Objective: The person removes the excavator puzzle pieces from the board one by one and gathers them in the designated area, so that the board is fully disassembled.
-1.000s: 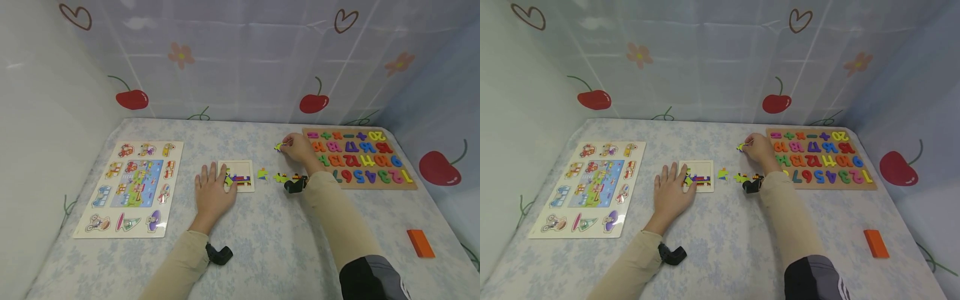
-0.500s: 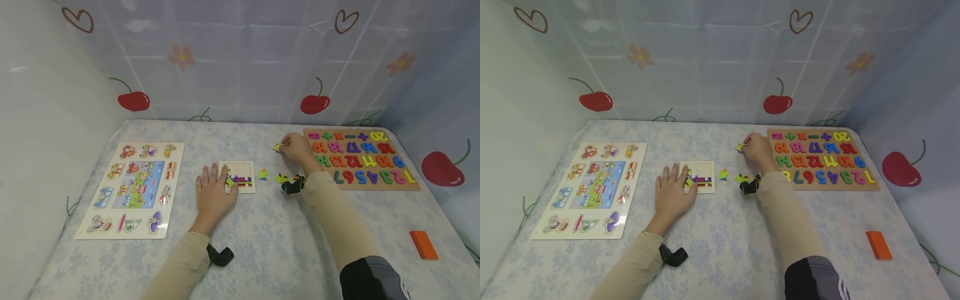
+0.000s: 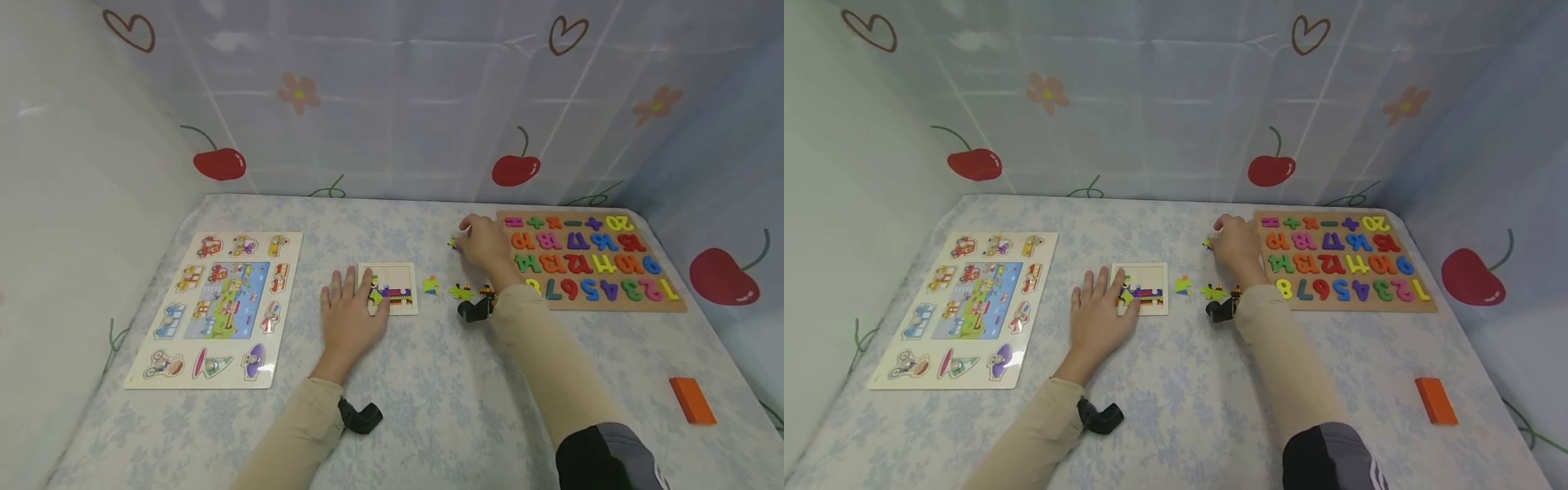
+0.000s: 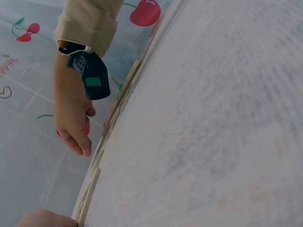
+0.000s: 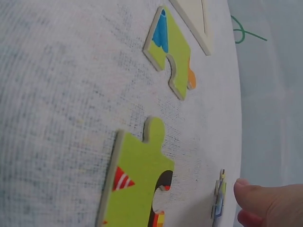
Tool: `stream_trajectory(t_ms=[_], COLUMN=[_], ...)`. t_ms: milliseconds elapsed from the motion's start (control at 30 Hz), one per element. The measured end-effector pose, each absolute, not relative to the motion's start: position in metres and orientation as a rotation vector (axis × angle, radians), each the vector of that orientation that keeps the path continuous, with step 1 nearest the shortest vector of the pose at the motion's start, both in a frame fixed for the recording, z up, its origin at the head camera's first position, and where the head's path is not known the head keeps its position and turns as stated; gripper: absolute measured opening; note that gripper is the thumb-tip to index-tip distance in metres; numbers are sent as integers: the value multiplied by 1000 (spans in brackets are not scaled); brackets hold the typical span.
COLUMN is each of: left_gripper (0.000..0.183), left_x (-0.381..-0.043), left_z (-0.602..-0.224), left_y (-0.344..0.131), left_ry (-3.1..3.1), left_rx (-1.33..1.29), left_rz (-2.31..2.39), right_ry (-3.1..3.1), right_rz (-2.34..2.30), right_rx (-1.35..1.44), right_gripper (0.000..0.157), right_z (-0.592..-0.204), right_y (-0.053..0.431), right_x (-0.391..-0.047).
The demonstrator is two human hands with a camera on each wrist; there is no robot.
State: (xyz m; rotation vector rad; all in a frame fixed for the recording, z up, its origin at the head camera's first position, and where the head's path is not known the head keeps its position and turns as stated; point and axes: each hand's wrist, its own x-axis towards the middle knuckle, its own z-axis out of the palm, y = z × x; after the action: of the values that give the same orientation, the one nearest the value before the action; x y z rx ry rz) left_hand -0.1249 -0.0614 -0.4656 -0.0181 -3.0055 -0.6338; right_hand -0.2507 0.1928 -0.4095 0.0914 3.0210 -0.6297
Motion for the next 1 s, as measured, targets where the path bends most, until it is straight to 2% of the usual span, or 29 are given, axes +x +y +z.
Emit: stream_trajectory(t_ms=[367, 667, 1000], left_gripper=[84, 66, 63], left_x=[-125, -126, -129], left_z=[-464, -463, -468], left_y=[-65, -72, -74], left_ry=[-3011, -3020, -3021], left_rx=[0, 56, 53], left_rz=[-720, -708, -685], right_ry=[3009, 2915, 2825], right_rz=[-746, -766, -796], right_rx=[-91, -204, -446], right_gripper=[29, 29, 23], right_z=[-402, -391, -406], right_y=[174, 144, 108], right_x=[-238, -222, -211])
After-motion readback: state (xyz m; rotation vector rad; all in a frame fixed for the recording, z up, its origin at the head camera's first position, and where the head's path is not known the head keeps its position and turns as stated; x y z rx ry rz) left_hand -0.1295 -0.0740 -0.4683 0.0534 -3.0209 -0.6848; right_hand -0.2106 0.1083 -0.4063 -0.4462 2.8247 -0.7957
